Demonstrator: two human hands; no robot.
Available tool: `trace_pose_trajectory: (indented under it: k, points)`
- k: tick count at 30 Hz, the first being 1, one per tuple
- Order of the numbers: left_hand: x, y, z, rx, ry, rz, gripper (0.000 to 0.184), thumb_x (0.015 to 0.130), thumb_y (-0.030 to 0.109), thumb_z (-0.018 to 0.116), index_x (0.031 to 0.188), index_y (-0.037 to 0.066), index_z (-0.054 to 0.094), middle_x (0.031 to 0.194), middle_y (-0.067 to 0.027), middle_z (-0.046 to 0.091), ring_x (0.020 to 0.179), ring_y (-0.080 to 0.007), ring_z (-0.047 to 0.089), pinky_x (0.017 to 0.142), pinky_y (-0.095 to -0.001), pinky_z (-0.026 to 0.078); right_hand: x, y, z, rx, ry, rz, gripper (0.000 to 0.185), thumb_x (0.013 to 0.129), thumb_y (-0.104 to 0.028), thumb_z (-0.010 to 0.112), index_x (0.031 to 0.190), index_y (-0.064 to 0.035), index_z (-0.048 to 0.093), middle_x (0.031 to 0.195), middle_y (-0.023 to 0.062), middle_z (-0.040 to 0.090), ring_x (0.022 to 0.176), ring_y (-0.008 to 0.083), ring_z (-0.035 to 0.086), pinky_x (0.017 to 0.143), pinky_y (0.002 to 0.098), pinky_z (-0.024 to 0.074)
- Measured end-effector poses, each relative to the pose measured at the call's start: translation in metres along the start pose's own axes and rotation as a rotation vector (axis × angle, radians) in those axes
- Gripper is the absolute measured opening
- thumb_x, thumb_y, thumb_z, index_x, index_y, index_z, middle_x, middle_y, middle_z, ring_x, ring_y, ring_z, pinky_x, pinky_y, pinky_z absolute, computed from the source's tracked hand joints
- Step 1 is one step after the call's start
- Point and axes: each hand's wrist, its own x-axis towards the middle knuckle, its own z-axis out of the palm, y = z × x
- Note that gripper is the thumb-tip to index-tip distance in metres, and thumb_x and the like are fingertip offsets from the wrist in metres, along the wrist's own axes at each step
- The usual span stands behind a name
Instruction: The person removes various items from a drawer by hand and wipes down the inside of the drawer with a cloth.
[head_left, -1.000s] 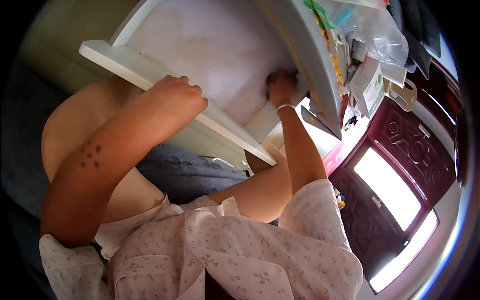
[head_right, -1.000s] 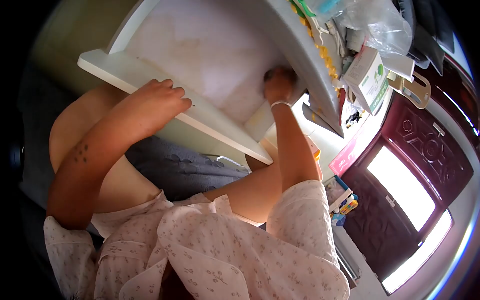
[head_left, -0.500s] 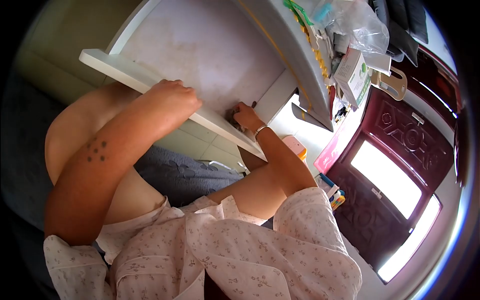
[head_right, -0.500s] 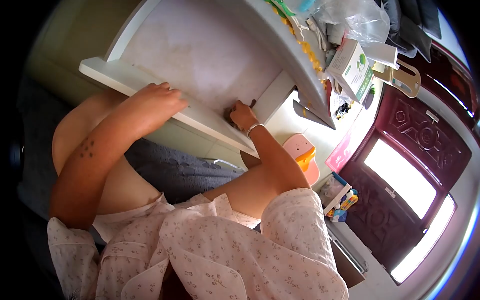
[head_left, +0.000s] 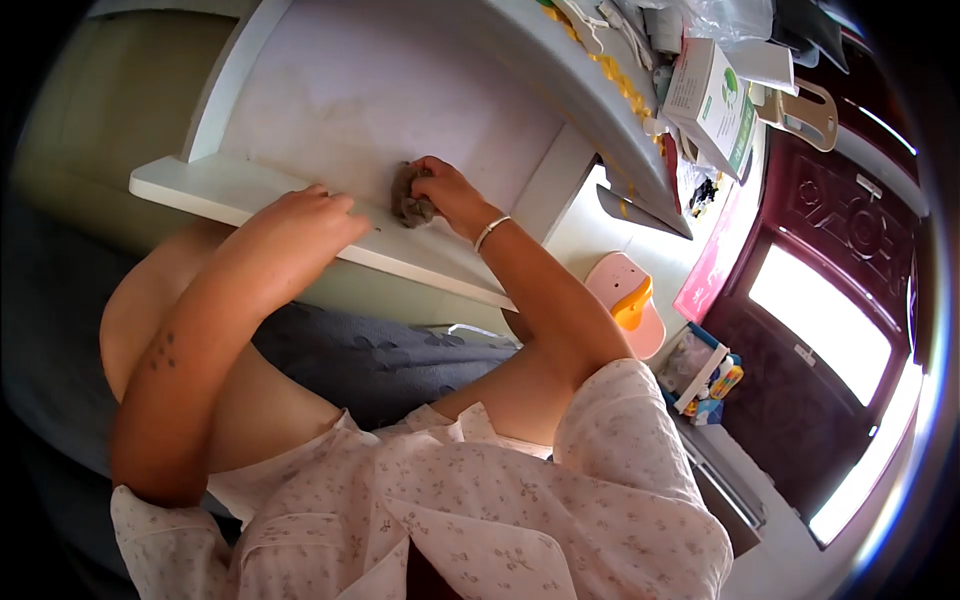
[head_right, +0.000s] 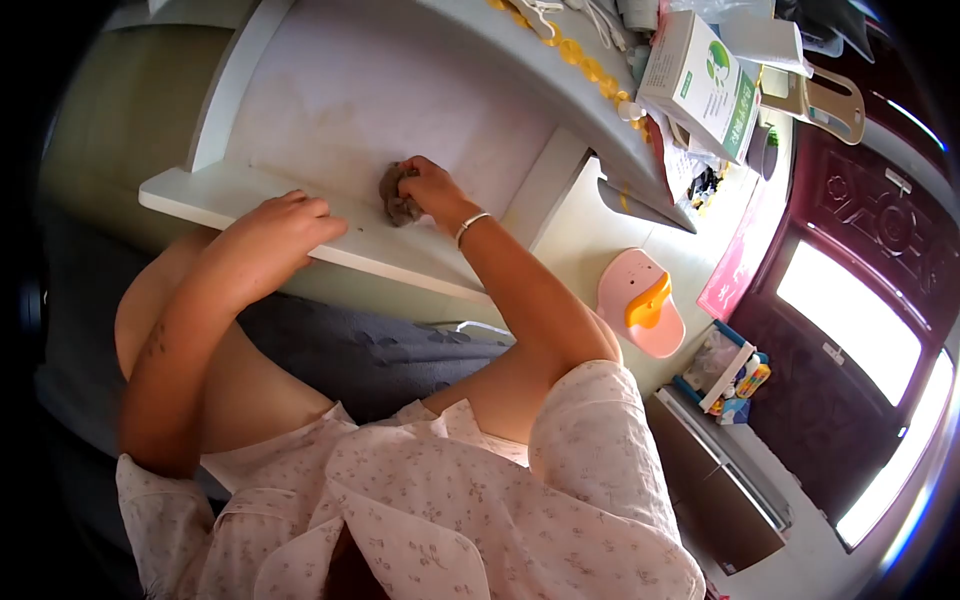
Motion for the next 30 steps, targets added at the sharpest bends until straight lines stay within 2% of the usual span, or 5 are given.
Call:
trace_pose_trajectory:
  k: [9,15,24,27,30]
  points:
    - [-0.001,0.009,-0.037,-0.328,-0.09,-0.146,0.042,0.084,0.021,0.068,0.121,0.003,0.059,0.12,-0.0143,0.059,0.116,-0.0313,0.053,0.099,-0.0373,0.042,-0.061,-0.044,-0.025,0.615,-0.24,-0.177,0.04,0.083,-0.011,0.048,0.123,-0.0093,0.05,0.116,0.0103,0.057,0.105,0.0235,0.057,0.093,0.0386,0.0478]
    - [0.029,-0.007,-0.014,-0.528,0.47,-0.185,0.051,0.091,0.036,0.06,0.123,-0.003,0.054,0.13,-0.0215,0.054,0.122,-0.0351,0.05,0.103,-0.04,0.04,-0.094,-0.044,-0.031,0.898,-0.346,-0.121,0.038,0.087,-0.021,0.044,0.123,-0.009,0.05,0.123,0.0105,0.057,0.109,0.026,0.058,0.098,0.0432,0.0465]
    - [0.047,0.006,-0.034,-1.181,0.396,-0.309,0.021,0.093,0.026,0.06,0.095,0.005,0.06,0.081,0.0023,0.054,0.079,-0.0084,0.049,0.076,-0.0246,0.041,-0.139,-0.07,-0.021,0.761,-0.228,-0.334,0.056,0.094,-0.046,0.052,0.135,-0.008,0.047,0.131,0.0063,0.053,0.122,0.0206,0.051,0.098,0.0413,0.0441]
    - [0.055,0.012,-0.032,-1.253,0.477,-0.27,0.017,0.094,0.023,0.059,0.097,0.007,0.06,0.085,0.0019,0.054,0.082,-0.0076,0.048,0.077,-0.0237,0.041,-0.14,-0.048,-0.036,0.324,-0.01,-0.439,0.046,0.092,-0.025,0.061,0.133,-0.0073,0.05,0.128,0.0052,0.056,0.114,0.0181,0.055,0.094,0.0382,0.0466]
    - [0.06,0.011,-0.034,-1.29,0.519,-0.227,0.014,0.094,0.02,0.058,0.1,0.007,0.059,0.09,0.0015,0.055,0.085,-0.0075,0.048,0.079,-0.0235,0.04,-0.131,-0.03,-0.051,0.456,0.091,-0.378,0.039,0.089,-0.007,0.062,0.127,-0.0058,0.057,0.118,0.005,0.061,0.103,0.0146,0.058,0.088,0.032,0.0479]
